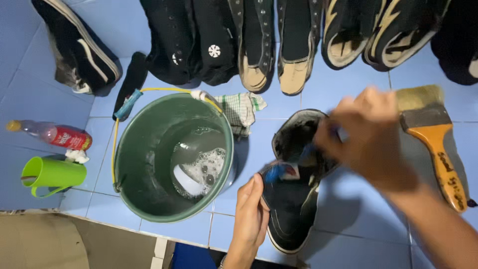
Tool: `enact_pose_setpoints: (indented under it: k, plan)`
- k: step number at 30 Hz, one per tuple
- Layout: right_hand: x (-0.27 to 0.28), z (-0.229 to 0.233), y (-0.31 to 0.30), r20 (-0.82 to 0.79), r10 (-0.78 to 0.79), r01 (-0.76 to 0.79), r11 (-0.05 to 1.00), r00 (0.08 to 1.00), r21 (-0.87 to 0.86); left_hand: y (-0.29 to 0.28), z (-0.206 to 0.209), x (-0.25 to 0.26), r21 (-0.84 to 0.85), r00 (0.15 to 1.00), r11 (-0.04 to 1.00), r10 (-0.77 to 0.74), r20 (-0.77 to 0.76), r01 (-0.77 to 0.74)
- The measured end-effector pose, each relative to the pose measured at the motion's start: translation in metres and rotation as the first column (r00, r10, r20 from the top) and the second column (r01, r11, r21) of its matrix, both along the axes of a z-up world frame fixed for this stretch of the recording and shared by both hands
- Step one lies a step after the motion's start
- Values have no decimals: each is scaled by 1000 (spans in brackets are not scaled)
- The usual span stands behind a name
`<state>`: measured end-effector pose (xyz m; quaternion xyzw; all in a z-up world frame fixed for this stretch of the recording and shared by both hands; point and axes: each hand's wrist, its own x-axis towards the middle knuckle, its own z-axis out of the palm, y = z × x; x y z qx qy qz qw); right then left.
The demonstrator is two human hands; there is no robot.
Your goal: The person cleans a shoe by dipping a toothbrush into a bucket of soapy water and scrubbing the exterior and interior surfaces of the shoe.
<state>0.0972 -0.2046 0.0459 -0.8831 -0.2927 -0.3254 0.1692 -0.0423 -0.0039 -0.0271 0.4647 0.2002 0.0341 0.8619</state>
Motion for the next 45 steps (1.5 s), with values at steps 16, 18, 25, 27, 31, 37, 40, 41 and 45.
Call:
enact_pose_setpoints:
  k: [16,18,25,27,31,37,40,41,45]
  plan:
    - [-7,-15,-13,94,100,-99,995,991,-18,-9,33,21,-170,996,984,39,-86,-53]
    - [-2,-19,-20,152,206,-202,979,967,-42,-12,36,24,-172,990,984,24,-139,-48]
    - [12,-24,-31,-118,169,-164,985,979,53,-15,29,35,-185,990,977,82,-118,-103]
    - [6,-40,-42,-286,-8,19,999,958,37,-16,27,26,-194,986,972,105,-132,-129]
    - [-3,-22,-22,107,120,-120,993,987,-6,-16,33,32,-157,979,976,128,-159,-153]
    - [-12,-22,-35,-35,123,-120,990,992,73,-19,36,25,-177,982,974,120,-143,-145]
    - [1,-16,-28,-18,127,-127,992,992,28,-21,35,31,-140,990,985,80,-118,-96]
    - [7,-23,-28,45,67,-67,998,997,-1,-22,32,28,-151,985,982,92,-144,-114]
    - [-3,-10,-23,58,-49,45,996,997,72,-18,37,25,-194,985,972,108,-133,-132]
